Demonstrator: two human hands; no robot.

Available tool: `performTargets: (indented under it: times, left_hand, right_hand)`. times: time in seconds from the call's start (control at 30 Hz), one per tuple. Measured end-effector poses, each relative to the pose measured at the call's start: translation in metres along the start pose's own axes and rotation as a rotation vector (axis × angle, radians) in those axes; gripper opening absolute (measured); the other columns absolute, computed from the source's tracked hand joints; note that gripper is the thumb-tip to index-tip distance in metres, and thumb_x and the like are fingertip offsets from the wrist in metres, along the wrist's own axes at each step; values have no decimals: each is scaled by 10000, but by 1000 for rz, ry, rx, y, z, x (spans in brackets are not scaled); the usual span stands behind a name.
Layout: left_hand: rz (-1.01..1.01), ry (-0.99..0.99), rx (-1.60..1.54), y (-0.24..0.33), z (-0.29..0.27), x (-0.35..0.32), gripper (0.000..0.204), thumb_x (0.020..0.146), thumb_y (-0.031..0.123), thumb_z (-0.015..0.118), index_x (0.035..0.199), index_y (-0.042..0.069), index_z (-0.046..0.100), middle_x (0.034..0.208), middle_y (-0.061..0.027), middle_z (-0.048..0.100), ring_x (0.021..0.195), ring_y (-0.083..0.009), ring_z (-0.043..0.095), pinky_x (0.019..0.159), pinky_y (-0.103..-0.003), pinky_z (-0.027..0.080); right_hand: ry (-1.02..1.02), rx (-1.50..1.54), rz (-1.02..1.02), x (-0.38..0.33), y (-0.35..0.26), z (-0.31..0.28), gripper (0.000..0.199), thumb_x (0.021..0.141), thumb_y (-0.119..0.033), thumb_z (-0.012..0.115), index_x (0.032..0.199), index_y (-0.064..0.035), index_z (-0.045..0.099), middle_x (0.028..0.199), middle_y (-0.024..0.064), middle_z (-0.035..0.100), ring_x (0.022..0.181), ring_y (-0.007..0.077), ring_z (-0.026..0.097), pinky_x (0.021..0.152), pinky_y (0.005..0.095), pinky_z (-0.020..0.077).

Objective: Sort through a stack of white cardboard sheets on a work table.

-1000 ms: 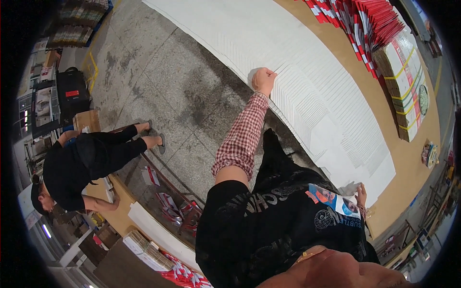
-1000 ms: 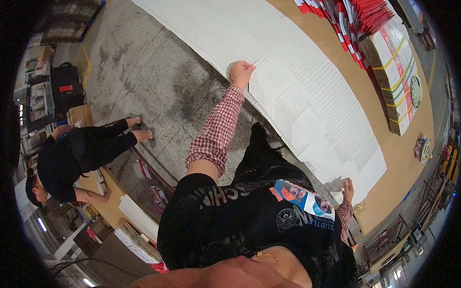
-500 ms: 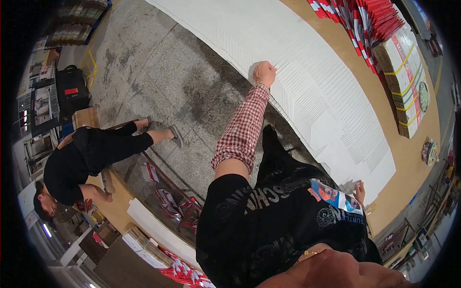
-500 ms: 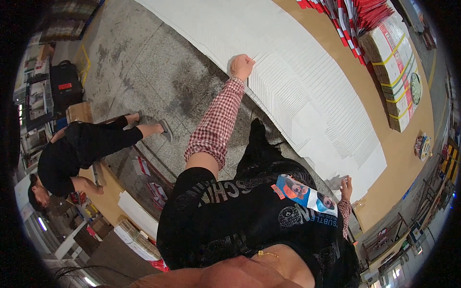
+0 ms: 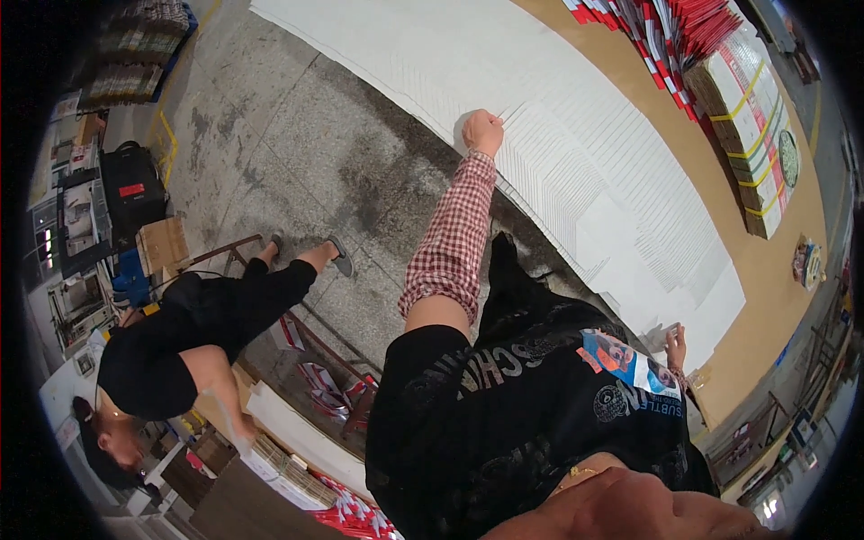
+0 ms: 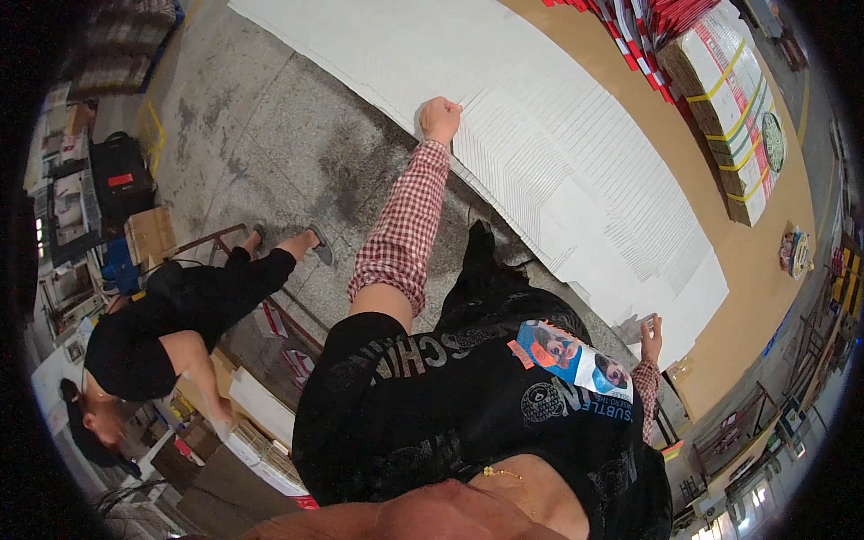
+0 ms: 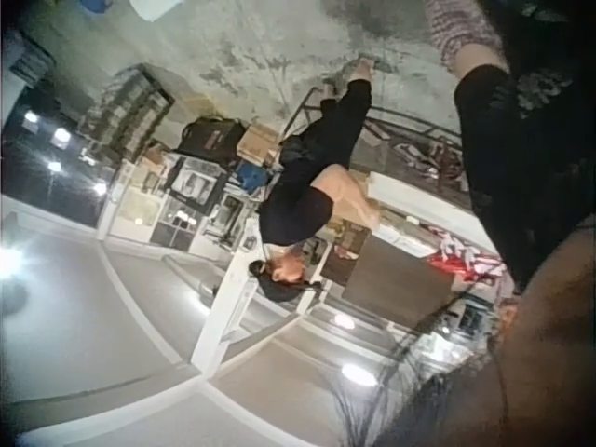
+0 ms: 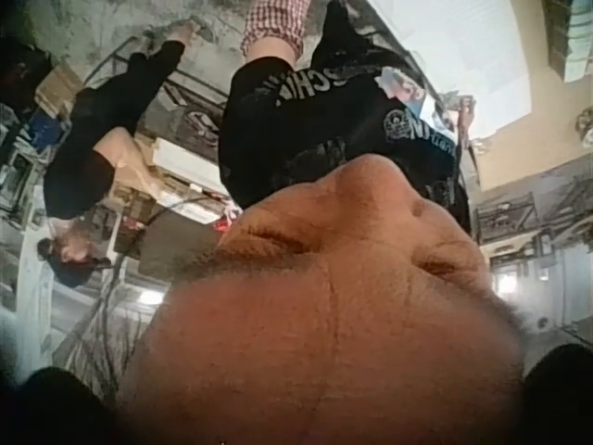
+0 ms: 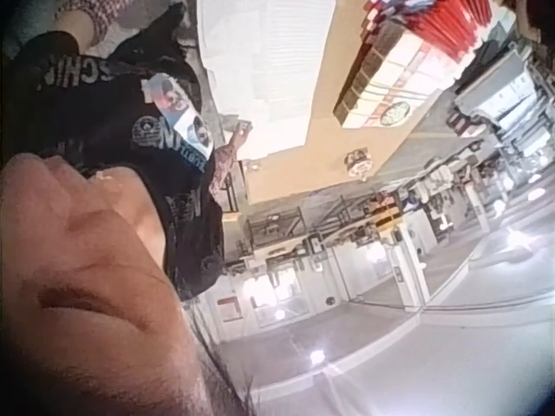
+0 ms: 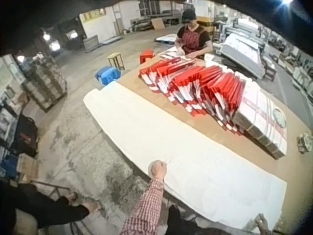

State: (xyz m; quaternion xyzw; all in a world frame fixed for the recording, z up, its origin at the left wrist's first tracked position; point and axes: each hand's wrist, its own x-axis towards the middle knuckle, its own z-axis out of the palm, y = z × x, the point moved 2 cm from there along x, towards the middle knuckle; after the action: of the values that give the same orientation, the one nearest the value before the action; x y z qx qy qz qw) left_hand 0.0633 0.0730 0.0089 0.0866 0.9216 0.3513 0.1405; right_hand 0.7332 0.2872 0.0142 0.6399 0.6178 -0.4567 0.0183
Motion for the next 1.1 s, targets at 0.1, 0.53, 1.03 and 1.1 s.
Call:
performTargets:
  times: [0.1, 0.53, 1.03, 1.1]
  left_hand:
    - [-4, -83, 32, -2, 3, -1, 167, 687, 197, 673, 693, 41, 614, 737, -136, 612, 745, -288, 578, 683, -383, 436]
    - [-22, 34, -14, 5, 4, -5, 173, 702, 186, 661, 695, 22, 605, 757, -145, 608, 762, -293, 574, 689, -382, 432]
    - [295, 105, 189, 31, -11, -42, 261, 673, 215, 702, 848, 64, 583, 908, -102, 474, 909, -250, 441, 798, -352, 366]
    - [249, 35, 202, 35, -15, -41, 290, 688, 214, 701, 873, 34, 569, 945, -104, 463, 957, -250, 405, 834, -377, 334]
  right_hand:
    - [11, 22, -15, 0, -2, 1, 565, 787, -312, 602, 1284, -145, 391, 1401, 96, 216, 1232, 271, 301, 907, 363, 379]
    - [5, 35, 77, -2, -3, -1, 600, 781, -351, 601, 1299, -158, 367, 1414, 82, 184, 1238, 280, 294, 913, 411, 365]
    - [-4, -117, -112, -1, 1, -2, 577, 790, -302, 584, 1295, -124, 370, 1390, 153, 218, 1278, 257, 229, 1012, 350, 243]
    - [-6, -136, -138, -4, -5, 2, 582, 787, -303, 585, 1296, -124, 368, 1390, 152, 218, 1278, 261, 230, 1013, 353, 241]
